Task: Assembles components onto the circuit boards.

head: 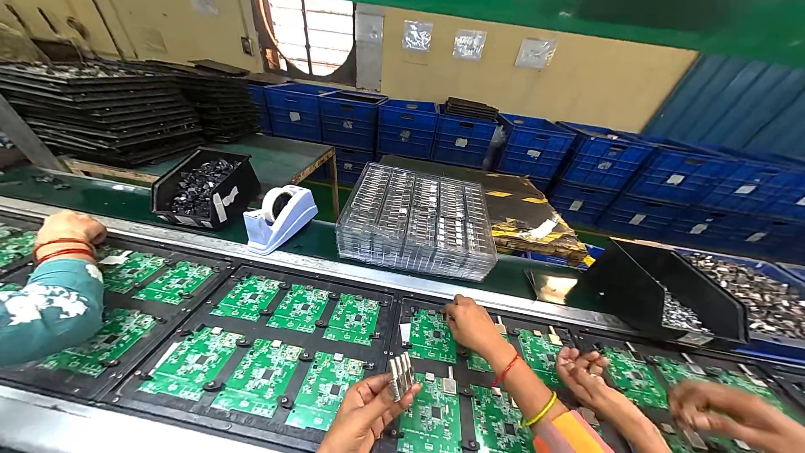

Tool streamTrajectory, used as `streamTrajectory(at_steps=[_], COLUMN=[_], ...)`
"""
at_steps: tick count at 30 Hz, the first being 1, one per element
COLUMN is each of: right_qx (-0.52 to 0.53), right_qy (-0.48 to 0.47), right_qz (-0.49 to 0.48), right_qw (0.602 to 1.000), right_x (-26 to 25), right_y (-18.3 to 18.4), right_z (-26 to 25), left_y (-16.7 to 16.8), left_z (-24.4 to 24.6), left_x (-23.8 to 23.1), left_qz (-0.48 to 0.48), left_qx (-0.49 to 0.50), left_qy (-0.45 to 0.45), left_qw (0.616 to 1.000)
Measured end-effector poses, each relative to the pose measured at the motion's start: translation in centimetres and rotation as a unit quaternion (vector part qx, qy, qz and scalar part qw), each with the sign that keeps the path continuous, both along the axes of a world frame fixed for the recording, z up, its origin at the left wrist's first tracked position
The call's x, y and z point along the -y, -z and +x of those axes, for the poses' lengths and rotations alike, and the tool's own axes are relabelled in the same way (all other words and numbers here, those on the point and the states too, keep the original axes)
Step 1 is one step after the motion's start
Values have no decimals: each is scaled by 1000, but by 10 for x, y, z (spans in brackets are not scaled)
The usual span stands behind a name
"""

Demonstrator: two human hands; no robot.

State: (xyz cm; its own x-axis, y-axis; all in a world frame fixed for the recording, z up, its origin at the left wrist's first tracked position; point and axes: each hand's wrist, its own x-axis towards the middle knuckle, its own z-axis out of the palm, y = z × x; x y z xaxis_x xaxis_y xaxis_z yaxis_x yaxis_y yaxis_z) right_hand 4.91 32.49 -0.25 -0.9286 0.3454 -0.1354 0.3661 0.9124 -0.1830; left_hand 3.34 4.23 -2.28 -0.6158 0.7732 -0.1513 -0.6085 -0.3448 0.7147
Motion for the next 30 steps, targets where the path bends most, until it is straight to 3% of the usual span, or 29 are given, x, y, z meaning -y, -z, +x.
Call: streamTrajectory(at_steps=[7, 9, 11, 13, 15, 18, 24, 30], right_qx=[-72, -27, 3, -79, -159, -214, -281, -184], right_qy=[3, 22, 23, -38, -139, -212, -161, -99], right_qz=[65, 79, 19, -90, -197, -220, -186, -196], right_qw=[995, 996, 1000, 992, 958, 928, 928, 958], right_x=[10, 23, 37, 57, 82, 113, 132, 146], right_y=[13, 8, -5, -13, -18, -20, -15, -18], right_z=[19, 28, 38, 49, 58, 63, 43, 19], left_y=[-2, -3, -3, -4, -4, -3, -9, -21], left_z=[0, 0, 0, -3, -4, -8, -32, -50], left_x=[0, 0, 1, 3, 5, 12, 30, 37], left_qz=[-17, -11, 11, 43, 68, 110, 75, -35], left_qx=[-21, -11, 18, 61, 105, 143, 93, 148], left_qy=[-15, -23, -18, -12, -16, -4, -5, -131], left_qw=[1000, 1000, 1000, 997, 992, 984, 993, 980])
